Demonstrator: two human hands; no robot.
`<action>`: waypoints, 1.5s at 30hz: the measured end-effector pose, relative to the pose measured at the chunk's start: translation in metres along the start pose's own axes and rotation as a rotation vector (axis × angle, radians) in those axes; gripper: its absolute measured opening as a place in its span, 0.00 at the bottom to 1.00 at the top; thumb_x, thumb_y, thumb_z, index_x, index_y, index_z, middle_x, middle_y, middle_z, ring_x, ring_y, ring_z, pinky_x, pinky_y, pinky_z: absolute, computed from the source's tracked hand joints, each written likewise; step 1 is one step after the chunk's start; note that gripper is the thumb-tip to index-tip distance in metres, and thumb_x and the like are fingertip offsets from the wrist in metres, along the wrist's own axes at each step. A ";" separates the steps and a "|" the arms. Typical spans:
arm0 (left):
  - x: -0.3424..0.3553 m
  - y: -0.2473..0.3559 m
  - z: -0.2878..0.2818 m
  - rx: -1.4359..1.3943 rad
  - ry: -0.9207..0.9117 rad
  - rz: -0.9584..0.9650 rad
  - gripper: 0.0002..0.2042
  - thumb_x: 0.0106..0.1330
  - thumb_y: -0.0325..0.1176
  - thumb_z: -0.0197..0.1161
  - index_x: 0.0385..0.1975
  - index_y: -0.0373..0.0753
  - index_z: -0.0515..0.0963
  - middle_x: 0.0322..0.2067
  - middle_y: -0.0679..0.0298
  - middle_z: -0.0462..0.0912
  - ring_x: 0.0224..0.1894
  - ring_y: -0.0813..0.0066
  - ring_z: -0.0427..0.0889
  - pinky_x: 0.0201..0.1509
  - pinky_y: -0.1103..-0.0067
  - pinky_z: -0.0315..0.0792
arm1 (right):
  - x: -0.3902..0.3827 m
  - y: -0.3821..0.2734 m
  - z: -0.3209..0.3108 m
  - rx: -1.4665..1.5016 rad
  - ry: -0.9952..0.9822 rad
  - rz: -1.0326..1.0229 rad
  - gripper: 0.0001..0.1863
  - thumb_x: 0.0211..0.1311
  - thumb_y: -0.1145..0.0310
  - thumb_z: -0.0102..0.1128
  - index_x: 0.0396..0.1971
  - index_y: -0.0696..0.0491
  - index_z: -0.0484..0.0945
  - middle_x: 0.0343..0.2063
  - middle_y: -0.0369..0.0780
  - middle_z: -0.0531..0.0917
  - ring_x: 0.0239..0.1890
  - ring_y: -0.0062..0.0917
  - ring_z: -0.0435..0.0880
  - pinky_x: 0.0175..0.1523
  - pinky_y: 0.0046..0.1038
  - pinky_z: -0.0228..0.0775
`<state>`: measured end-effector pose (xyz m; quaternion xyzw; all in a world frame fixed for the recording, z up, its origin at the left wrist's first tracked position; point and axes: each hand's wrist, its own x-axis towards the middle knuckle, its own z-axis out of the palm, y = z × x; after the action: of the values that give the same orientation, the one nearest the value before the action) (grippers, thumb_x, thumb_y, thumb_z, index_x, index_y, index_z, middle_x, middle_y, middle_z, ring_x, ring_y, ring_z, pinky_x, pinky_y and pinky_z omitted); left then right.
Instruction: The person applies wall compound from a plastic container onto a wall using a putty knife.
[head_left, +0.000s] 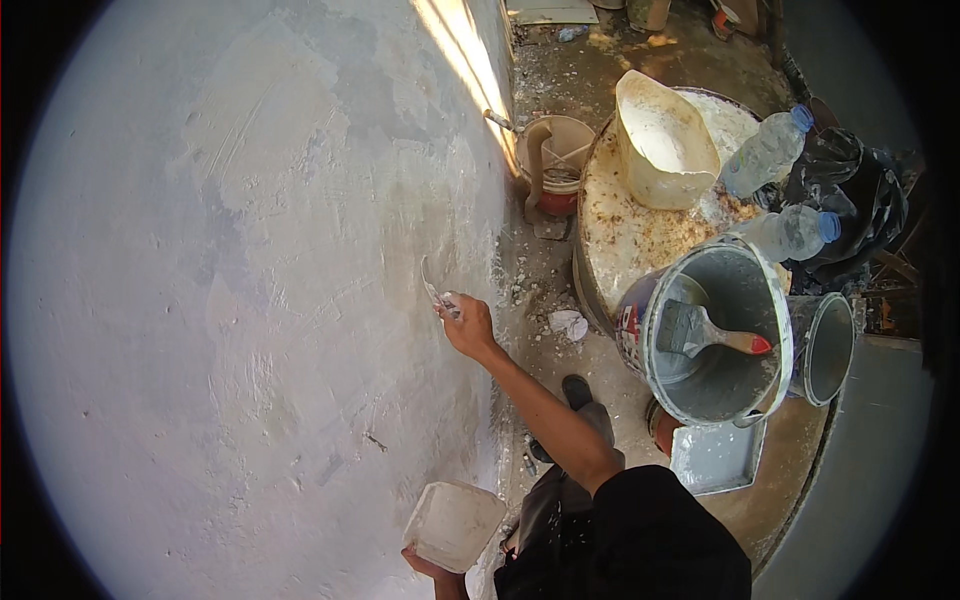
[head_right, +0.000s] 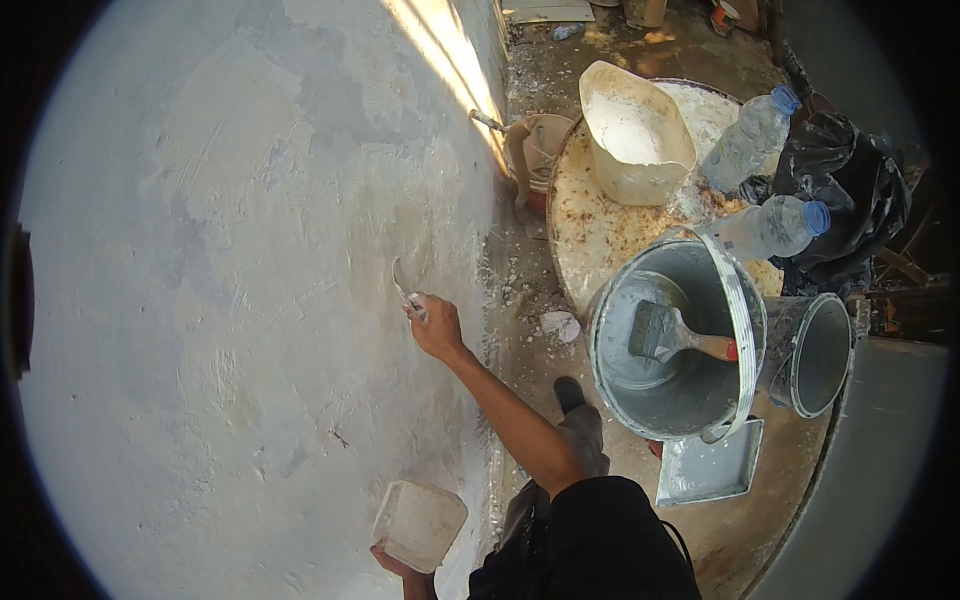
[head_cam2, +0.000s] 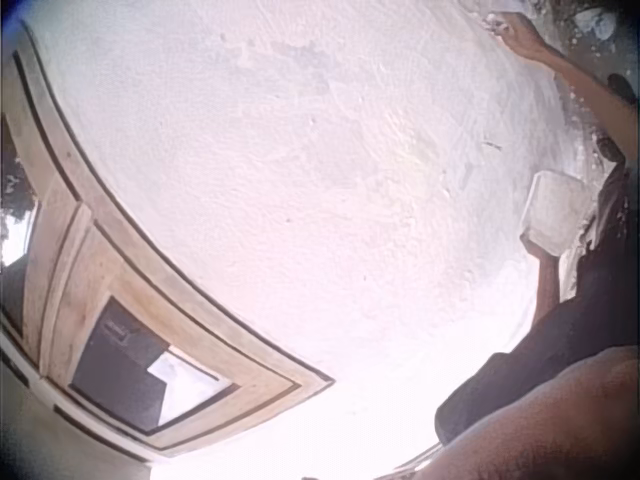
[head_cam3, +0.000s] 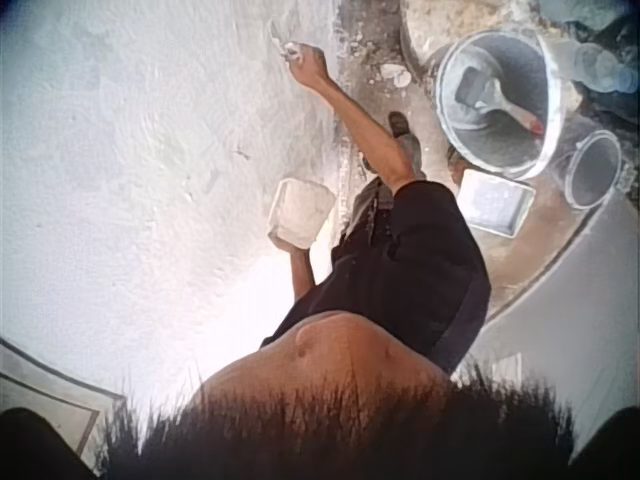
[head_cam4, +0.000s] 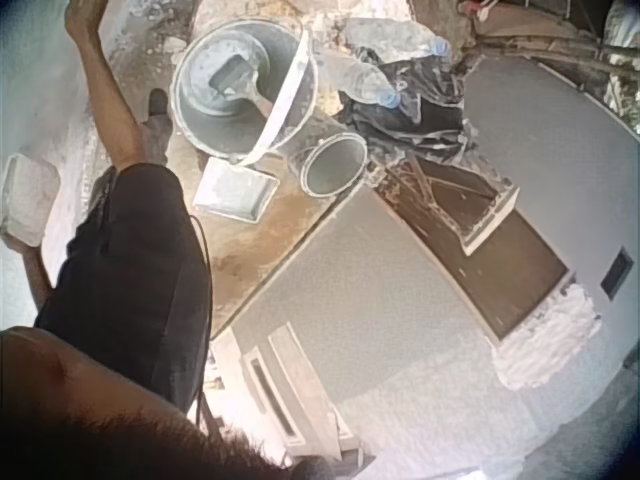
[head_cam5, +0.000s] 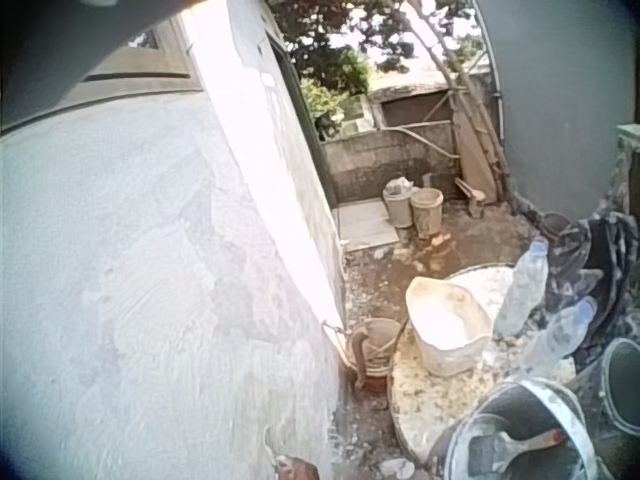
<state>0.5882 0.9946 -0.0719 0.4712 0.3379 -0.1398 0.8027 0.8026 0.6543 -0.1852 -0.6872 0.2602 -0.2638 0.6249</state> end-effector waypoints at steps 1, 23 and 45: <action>0.000 0.001 0.001 -0.012 -0.006 -0.011 0.35 0.50 0.54 0.45 0.54 0.34 0.66 0.51 0.51 0.71 0.49 0.48 0.73 0.49 0.56 0.70 | -0.007 -0.005 -0.001 0.003 -0.001 0.000 0.07 0.52 0.73 0.58 0.30 0.59 0.77 0.21 0.49 0.78 0.24 0.41 0.78 0.29 0.34 0.65; -0.008 -0.010 -0.011 -0.041 0.026 0.045 0.37 0.49 0.56 0.46 0.55 0.33 0.64 0.50 0.50 0.71 0.49 0.47 0.72 0.48 0.55 0.70 | 0.054 0.057 0.009 0.201 0.088 0.237 0.09 0.56 0.69 0.59 0.30 0.60 0.79 0.24 0.43 0.83 0.27 0.25 0.81 0.33 0.26 0.67; 0.017 -0.040 0.067 -0.075 -0.166 0.012 0.32 0.56 0.52 0.38 0.55 0.35 0.64 0.51 0.53 0.72 0.52 0.56 0.72 0.55 0.65 0.67 | -0.141 -0.134 -0.170 0.441 -0.078 0.333 0.08 0.57 0.83 0.51 0.37 0.64 0.74 0.32 0.38 0.81 0.36 0.17 0.78 0.42 0.18 0.68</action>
<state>0.6063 0.9186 -0.0886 0.4295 0.2723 -0.1605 0.8459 0.5873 0.6402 -0.0435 -0.4919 0.2816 -0.1813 0.8036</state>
